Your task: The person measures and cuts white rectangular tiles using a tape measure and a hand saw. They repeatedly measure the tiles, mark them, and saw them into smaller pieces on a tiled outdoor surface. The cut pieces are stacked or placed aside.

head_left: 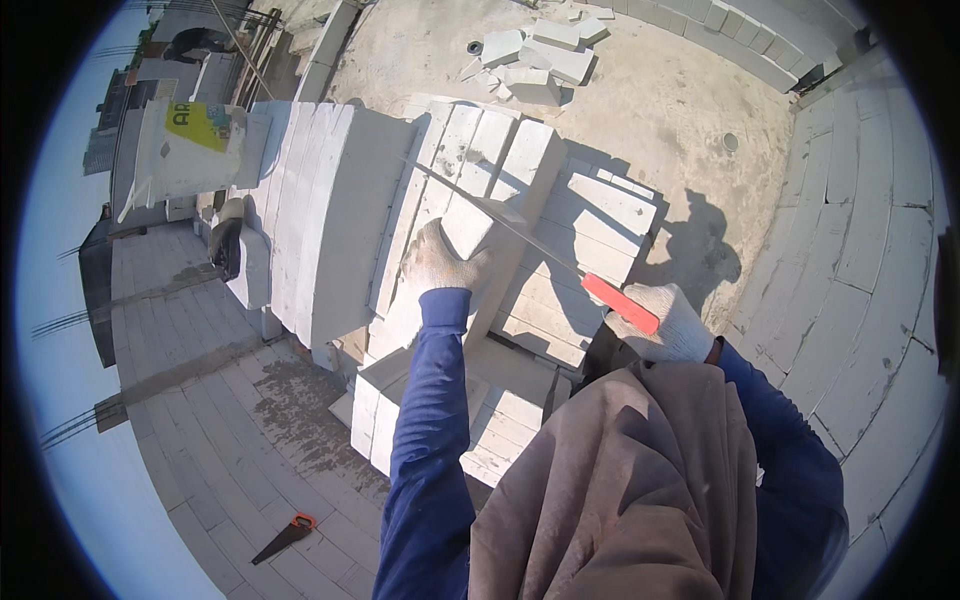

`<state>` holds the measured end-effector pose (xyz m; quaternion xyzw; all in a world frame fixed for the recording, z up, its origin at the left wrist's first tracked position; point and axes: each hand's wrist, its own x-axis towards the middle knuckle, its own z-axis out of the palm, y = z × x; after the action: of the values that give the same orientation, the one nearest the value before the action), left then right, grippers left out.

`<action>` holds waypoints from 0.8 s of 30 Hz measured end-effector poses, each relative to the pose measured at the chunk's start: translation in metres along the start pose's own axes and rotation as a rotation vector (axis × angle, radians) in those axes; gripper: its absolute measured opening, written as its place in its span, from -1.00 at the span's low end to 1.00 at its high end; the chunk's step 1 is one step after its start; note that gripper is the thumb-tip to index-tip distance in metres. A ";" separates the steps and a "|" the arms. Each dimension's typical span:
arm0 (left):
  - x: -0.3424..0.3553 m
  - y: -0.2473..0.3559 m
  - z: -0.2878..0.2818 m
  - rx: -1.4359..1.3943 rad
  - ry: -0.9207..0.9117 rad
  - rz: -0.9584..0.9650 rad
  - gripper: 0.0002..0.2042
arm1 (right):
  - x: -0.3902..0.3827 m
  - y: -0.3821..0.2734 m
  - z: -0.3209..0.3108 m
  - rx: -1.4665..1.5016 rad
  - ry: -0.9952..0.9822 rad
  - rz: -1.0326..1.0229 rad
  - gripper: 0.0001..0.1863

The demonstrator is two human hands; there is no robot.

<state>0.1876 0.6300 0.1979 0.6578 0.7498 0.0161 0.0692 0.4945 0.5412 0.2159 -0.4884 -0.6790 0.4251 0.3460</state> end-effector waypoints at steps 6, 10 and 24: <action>0.003 0.003 -0.003 -0.009 -0.049 -0.052 -0.04 | 0.005 0.056 0.036 -0.074 -0.095 0.075 -0.72; 0.002 0.000 -0.001 0.012 -0.046 -0.040 -0.04 | -0.014 0.054 0.033 0.025 0.002 0.066 -0.68; 0.000 0.000 -0.001 0.034 -0.049 -0.046 -0.05 | -0.019 0.041 0.024 0.044 -0.046 0.120 -0.68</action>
<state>0.1873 0.6304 0.1987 0.6419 0.7629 -0.0144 0.0764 0.4932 0.5241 0.1681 -0.5106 -0.6467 0.4711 0.3150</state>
